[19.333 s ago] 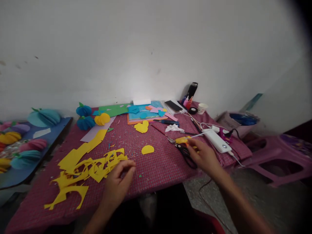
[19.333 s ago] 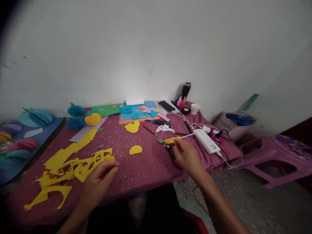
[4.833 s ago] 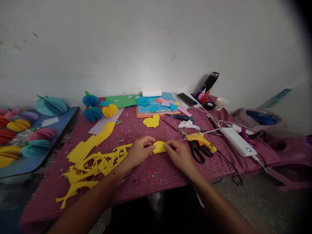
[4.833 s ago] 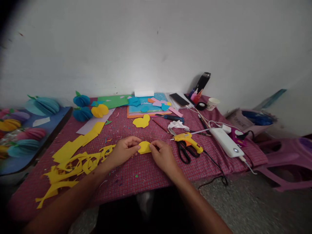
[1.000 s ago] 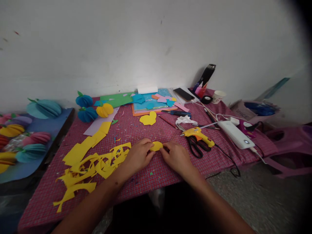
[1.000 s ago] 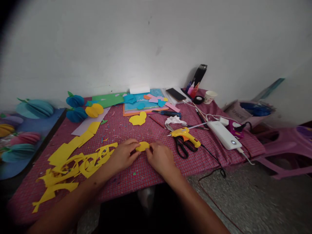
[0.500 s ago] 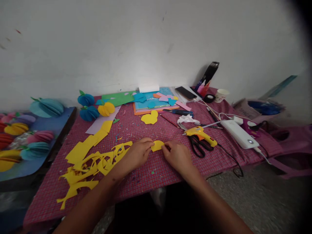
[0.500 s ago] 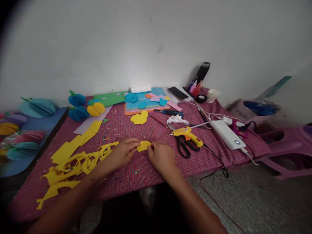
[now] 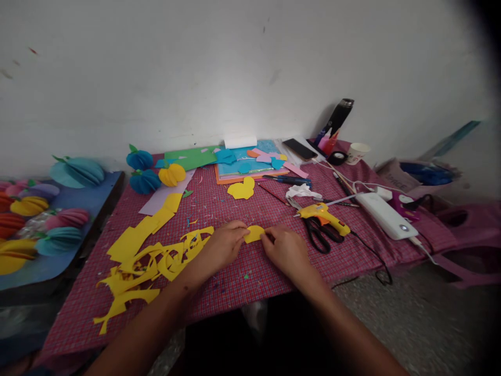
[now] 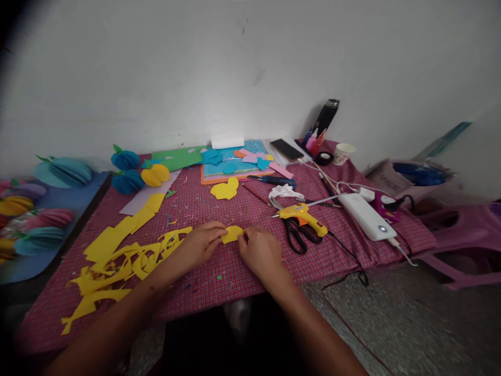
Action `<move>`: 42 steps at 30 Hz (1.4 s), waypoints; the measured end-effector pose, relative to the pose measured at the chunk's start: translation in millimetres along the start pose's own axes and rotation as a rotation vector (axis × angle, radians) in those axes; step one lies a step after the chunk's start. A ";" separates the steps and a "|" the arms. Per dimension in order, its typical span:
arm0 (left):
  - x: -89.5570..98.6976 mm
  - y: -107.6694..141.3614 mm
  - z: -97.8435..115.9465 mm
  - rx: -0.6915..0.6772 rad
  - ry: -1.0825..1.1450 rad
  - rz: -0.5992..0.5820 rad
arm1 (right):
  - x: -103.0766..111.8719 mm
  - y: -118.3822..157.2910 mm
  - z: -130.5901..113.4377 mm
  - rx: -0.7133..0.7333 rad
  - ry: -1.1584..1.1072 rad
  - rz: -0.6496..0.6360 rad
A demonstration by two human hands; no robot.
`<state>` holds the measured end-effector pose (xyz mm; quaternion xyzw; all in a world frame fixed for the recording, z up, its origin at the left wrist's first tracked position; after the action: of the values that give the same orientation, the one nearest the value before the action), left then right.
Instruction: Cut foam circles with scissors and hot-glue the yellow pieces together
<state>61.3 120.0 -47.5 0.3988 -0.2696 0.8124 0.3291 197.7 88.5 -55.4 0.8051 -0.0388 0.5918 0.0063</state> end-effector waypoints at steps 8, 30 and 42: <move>-0.4 -0.6 2.5 -0.023 0.001 0.006 | 0.4 0.6 0.4 0.006 -0.009 0.004; 2.3 0.1 14.4 0.023 -0.081 0.029 | 3.1 -3.5 -0.7 0.171 -0.101 -0.068; -0.4 1.9 15.4 0.019 -0.104 0.017 | 1.5 -4.6 0.2 0.127 -0.103 -0.084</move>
<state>67.3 107.9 -39.9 0.4412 -0.2822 0.7958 0.3039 198.6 93.0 -53.9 0.8341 0.0323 0.5503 -0.0219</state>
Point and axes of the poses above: each hand's wrist, its own y-axis away from the middle knuckle, its own x-axis out of the back of the hand, z = x × y, the point moved 9 cm from there along -y, towards the middle knuckle, and after that the axes turned 3 degrees about -z, right-handed, at the moved point
